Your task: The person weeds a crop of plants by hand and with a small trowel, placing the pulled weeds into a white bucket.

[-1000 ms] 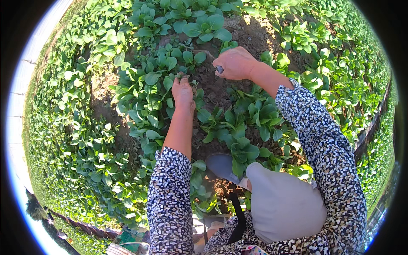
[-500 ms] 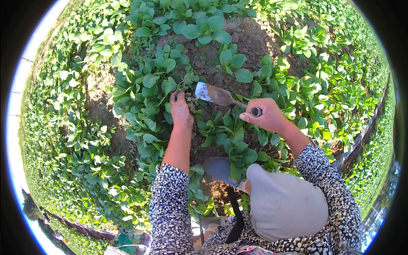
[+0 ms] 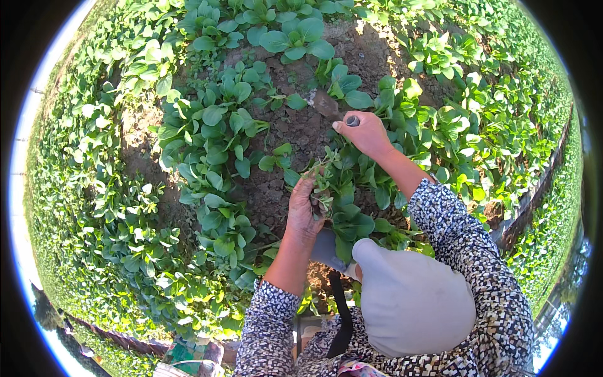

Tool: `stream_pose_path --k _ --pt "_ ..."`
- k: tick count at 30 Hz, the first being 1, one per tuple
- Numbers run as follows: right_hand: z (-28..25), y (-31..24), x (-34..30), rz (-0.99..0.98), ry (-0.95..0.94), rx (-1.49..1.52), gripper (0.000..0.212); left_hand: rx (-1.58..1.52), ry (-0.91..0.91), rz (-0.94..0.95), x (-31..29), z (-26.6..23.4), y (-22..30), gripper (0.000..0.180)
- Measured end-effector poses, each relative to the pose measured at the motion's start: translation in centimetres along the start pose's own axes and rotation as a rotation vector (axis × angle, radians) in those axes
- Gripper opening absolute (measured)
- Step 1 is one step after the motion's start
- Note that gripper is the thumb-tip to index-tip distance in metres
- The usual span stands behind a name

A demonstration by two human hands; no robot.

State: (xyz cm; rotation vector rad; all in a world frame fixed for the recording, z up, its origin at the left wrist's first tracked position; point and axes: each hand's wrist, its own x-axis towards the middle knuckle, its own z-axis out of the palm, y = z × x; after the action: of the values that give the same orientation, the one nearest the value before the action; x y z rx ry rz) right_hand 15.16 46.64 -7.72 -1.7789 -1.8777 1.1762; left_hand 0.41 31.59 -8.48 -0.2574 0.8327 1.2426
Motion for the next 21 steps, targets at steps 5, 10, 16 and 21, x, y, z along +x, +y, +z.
stream_pose_path --k 5,10,16,21 --pt "2.9 2.5 1.2 -0.037 0.041 0.147 0.031 0.082 -0.055 0.019 0.7 -0.5 0.0 0.027" --pt "4.7 2.6 3.2 -0.067 0.088 0.129 0.034 0.127 0.034 0.101 1.6 0.0 0.6 0.022" --pt "4.4 2.9 3.0 -0.079 0.099 0.447 0.033 0.298 0.178 0.213 3.8 1.4 2.7 0.021" --pt "2.1 -0.6 0.9 -0.214 0.123 0.372 0.032 0.485 0.035 0.808 6.7 4.9 6.2 0.042"
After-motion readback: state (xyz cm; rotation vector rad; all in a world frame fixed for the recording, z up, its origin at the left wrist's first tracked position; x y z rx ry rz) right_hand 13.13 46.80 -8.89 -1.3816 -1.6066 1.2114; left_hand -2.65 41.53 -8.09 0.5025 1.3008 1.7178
